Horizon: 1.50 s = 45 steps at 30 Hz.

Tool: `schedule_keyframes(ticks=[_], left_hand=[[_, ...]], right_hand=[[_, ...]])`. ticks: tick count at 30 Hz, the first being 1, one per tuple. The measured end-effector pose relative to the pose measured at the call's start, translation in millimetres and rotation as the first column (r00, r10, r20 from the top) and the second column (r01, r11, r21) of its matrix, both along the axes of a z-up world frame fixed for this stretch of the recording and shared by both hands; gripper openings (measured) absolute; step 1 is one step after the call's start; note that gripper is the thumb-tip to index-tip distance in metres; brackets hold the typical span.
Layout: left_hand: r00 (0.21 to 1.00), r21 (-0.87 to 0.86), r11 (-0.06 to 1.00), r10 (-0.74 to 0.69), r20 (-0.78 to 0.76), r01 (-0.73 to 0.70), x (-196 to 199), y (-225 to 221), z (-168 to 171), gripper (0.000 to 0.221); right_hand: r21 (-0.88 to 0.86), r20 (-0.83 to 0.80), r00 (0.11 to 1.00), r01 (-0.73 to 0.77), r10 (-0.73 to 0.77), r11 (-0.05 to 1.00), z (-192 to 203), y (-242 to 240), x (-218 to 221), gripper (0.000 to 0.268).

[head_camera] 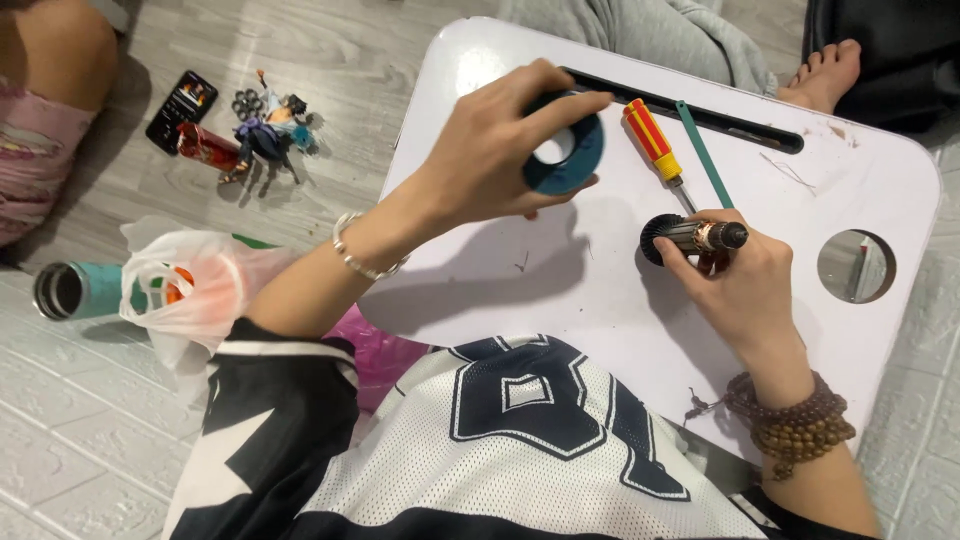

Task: Assembling a small electric motor by winding copper wire and using tools to fit components together.

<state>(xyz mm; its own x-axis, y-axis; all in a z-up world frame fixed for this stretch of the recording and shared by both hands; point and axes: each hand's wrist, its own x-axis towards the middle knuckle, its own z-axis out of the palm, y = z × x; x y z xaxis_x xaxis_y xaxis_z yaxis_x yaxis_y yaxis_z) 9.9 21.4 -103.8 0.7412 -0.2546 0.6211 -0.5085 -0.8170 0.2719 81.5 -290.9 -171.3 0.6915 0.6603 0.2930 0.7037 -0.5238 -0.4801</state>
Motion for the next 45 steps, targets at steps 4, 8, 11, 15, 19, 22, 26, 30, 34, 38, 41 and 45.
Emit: schedule_keyframes(ticks=[4, 8, 11, 15, 19, 22, 26, 30, 34, 38, 41, 45], left_hand=[[0.994, 0.039, 0.998, 0.054, -0.091, -0.050, -24, -2, -14, 0.060], [0.979, 0.030, 0.994, 0.110, -0.174, -0.107, -31, -18, -56, 0.053], [0.971, 0.023, 0.989, 0.148, -0.188, -0.146, -31, -19, -64, 0.045], [0.973, 0.004, 0.994, 0.108, -0.204, -0.110, -31, -17, -52, 0.044], [0.973, 0.031, 0.990, 0.140, -0.185, -0.137, -26, -1, -36, 0.053], [0.976, 0.063, 0.979, 0.201, -0.087, -0.196, -26, 3, -15, 0.051], [0.964, 0.019, 0.981, 0.192, -0.183, -0.192, -26, -5, -40, 0.054], [0.951, 0.042, 0.974, 0.228, -0.210, -0.225, -30, -27, -63, 0.042], [0.924, 0.031, 0.974, 0.224, -0.309, -0.225, -27, -25, -58, 0.055], [0.926, 0.035, 0.978, 0.204, -0.317, -0.203, -24, -15, -62, 0.060], [0.940, 0.019, 0.975, 0.217, -0.264, -0.220, -25, -11, -47, 0.063], [0.937, 0.008, 0.966, 0.253, -0.239, -0.259, -25, -9, -24, 0.064]], right_hand=[[0.023, -0.018, 1.000, 0.015, -0.014, 1.000, 0, 1, 1, 0.030], [0.009, -0.023, 1.000, -0.013, 0.013, 1.000, 3, 1, -1, 0.031], [-0.007, -0.003, 1.000, -0.012, 0.012, 1.000, 3, 3, 1, 0.031], [-0.018, 0.002, 1.000, -0.016, 0.016, 1.000, 1, 1, 1, 0.035], [-0.016, -0.018, 1.000, -0.014, 0.013, 1.000, 3, 1, 0, 0.033], [-0.004, -0.012, 1.000, 0.007, -0.007, 1.000, 1, 1, 1, 0.033], [-0.014, -0.023, 1.000, 0.021, -0.021, 1.000, 0, 3, 2, 0.033], [-0.061, -0.044, 0.999, 0.023, -0.026, 0.998, 1, 4, 1, 0.035], [0.059, -0.130, 0.991, 0.040, -0.032, 0.997, 9, 9, 2, 0.030], [0.086, -0.160, 0.986, 0.052, -0.038, 0.995, 18, 13, -3, 0.028], [0.055, -0.109, 0.994, 0.034, -0.028, 0.998, 21, 12, -5, 0.030], [0.019, -0.080, 0.997, 0.020, -0.019, 1.000, 22, 14, -2, 0.029]])
